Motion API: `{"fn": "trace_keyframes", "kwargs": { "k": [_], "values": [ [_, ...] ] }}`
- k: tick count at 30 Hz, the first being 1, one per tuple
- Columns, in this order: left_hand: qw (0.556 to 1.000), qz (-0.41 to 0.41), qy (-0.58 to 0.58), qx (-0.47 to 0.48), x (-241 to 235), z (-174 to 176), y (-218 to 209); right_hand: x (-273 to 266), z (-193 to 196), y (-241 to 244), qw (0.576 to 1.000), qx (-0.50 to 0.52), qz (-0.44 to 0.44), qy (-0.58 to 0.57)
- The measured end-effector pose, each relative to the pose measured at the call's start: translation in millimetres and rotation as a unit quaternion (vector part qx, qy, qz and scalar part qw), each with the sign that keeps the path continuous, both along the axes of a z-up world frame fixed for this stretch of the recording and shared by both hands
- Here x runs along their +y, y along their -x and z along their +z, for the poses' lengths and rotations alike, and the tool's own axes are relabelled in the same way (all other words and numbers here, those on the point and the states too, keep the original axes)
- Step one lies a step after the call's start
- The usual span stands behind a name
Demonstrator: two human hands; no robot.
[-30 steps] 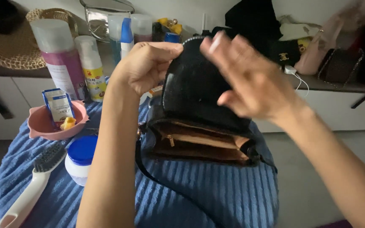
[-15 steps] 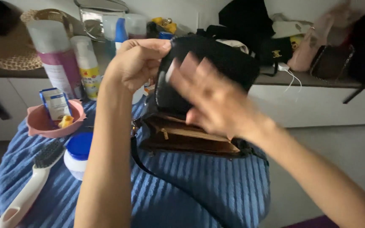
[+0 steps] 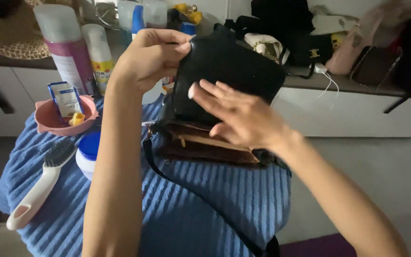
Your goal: Applying leather conditioner or polish to a small black bag and rubbing it in by hand.
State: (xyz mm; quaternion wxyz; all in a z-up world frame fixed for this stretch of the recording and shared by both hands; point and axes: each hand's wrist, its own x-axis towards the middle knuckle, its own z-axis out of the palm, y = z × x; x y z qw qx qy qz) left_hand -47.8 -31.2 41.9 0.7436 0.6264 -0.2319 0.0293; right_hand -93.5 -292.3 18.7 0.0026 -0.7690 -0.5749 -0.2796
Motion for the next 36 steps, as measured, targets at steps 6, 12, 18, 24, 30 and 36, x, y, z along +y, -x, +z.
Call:
{"fn": "trace_keyframes", "kwargs": {
  "k": [6, 12, 18, 24, 30, 36],
  "values": [
    [0.994, 0.076, -0.078, -0.031, -6, 15, 20, -8, 32, -11, 0.996, -0.021, -0.031, -0.085],
    [0.997, 0.026, -0.041, -0.058, 2, 14, 21, -6, -5, -8, 0.994, 0.014, 0.089, 0.057],
    [0.997, 0.001, -0.047, -0.054, 4, 11, 16, -41, 15, -7, 0.999, -0.002, -0.036, 0.014],
    [0.994, 0.060, -0.085, 0.025, -2, -1, 6, -36, -4, 5, 0.991, 0.122, 0.022, 0.043],
    [0.982, 0.123, -0.139, -0.022, -5, 6, 19, -50, 23, -9, 0.990, 0.135, -0.040, -0.019],
    [0.963, 0.178, -0.184, -0.083, -11, 5, 22, -59, -15, 31, 0.972, 0.235, 0.011, -0.025]
  ]
}}
